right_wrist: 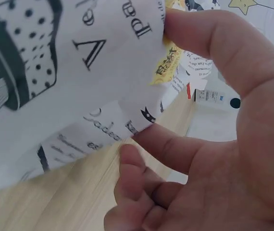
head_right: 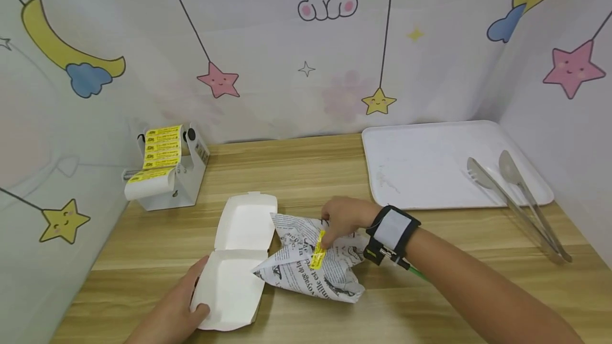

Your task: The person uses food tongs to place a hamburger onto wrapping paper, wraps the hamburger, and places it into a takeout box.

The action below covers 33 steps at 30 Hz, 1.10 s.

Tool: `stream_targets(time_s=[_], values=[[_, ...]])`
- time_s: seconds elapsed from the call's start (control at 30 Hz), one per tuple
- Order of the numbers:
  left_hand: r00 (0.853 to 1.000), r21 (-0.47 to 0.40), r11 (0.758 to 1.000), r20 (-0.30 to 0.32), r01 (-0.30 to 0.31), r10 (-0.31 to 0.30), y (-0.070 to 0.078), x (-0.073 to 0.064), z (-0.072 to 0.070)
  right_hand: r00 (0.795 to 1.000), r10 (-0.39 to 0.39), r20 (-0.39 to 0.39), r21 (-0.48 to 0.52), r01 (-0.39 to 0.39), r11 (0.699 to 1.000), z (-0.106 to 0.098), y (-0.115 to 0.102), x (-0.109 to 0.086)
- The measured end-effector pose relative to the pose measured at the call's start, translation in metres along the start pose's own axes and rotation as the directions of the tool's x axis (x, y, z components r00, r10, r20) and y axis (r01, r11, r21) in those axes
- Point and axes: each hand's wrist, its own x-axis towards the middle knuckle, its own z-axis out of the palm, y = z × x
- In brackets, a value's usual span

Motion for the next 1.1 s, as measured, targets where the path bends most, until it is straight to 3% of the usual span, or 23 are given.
stream_targets(time_s=[0.4, 0.63, 1.1], values=[[1.0, 0.001, 1.0, -0.009, -0.011, 0.011, 0.003, -0.002, 0.001, 0.994, 0.07, 0.079, 0.158, -0.082, 0.984, 0.004, 0.003, 0.001], [1.0, 0.019, 1.0, -0.011, -0.008, 0.008, 0.001, -0.002, 0.002, 0.995, 0.022, 0.093, 0.238, -0.044, 0.97, 0.008, 0.006, 0.0], [0.999, 0.045, 0.998, -0.031, -0.043, 0.044, 0.0, -0.002, 0.004, 0.996, -0.058, 0.071, 0.272, 0.037, 0.962, 0.013, 0.014, -0.007]])
